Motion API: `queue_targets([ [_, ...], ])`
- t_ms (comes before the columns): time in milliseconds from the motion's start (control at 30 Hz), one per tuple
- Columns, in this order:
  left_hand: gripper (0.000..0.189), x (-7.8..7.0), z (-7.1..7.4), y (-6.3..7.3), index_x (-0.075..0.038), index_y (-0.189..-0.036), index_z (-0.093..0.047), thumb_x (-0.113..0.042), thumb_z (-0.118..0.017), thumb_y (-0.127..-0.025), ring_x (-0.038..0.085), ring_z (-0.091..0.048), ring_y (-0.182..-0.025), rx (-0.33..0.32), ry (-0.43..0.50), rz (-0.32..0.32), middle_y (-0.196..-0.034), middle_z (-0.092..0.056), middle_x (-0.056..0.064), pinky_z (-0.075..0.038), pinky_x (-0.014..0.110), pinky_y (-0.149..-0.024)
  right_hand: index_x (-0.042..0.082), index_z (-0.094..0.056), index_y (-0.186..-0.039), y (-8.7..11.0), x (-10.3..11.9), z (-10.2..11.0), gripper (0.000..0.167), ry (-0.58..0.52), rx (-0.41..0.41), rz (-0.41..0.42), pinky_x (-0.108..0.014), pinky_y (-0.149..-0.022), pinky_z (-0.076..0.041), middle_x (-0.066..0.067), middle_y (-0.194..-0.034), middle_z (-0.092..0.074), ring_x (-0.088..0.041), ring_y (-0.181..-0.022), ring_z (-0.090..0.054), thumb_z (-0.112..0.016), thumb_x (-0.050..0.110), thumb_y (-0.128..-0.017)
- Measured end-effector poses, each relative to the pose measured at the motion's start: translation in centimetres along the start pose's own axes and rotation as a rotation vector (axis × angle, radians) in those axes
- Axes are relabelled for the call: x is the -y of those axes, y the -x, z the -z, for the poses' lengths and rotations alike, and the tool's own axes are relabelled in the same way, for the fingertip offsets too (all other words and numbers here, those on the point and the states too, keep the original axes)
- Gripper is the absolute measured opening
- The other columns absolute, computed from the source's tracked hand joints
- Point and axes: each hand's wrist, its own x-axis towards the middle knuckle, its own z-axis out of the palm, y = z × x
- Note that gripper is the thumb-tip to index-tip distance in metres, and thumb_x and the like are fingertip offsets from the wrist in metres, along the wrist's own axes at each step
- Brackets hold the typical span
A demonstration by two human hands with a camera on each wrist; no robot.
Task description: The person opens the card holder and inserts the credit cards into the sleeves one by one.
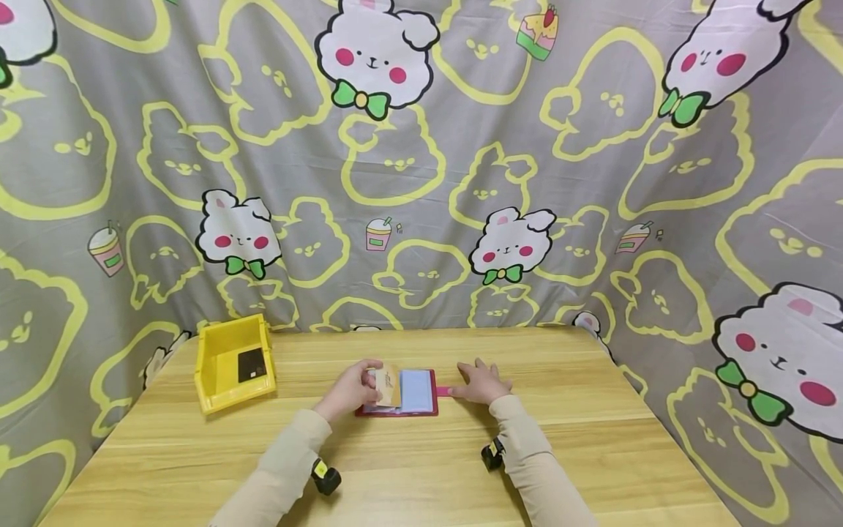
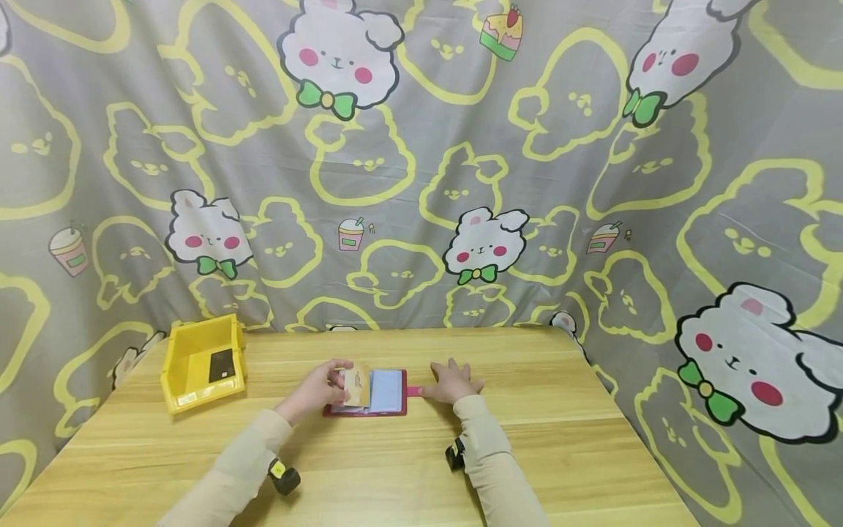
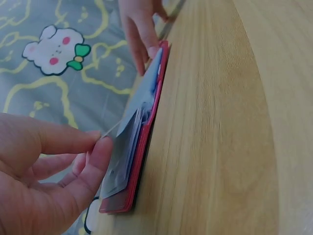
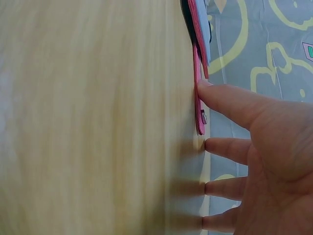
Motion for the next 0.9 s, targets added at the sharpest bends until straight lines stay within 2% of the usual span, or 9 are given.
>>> queue_targets([
  [167,0.060,-0.3,-0.4,0.1,0.007,-0.130,-0.050,0.019,-0.066,-0.074,0.014,-0.049,-0.057,-0.038,-0.041,-0.005,-0.076,-0.048,0.007,-0.054,0.028,-0.052,0.019,-0.047,-0.145,-0.1,0.0,0.0,0.070,0.006,-0.003,-0.004,-0.084,-0.101,-0.013,-0.023,-0.157,-0.029,-0.057,-0.142,-0.016,-0.068,0.048,-0.085],
  [633,0.060,-0.7,-1.7,0.1,0.008,-0.131,-0.050,0.018,-0.066,-0.074,0.013,-0.052,-0.054,-0.051,-0.045,0.090,-0.073,-0.046,0.004,-0.057,0.028,-0.055,0.019,-0.047,-0.145,0.1,0.0,0.1,0.070,0.004,-0.006,0.004,-0.084,-0.100,-0.013,-0.023,-0.157,-0.029,-0.056,-0.142,-0.016,-0.068,0.048,-0.085],
  [900,0.060,-1.0,-2.3,0.0,0.009,-0.130,-0.051,0.018,-0.065,-0.072,0.013,-0.052,-0.053,-0.048,-0.039,0.093,-0.069,-0.046,0.003,-0.057,0.029,-0.055,0.019,-0.047,-0.145,0.2,0.1,0.1,0.070,-0.006,-0.002,0.003,-0.084,-0.101,-0.012,-0.023,-0.157,-0.029,-0.057,-0.142,-0.016,-0.068,0.047,-0.085],
])
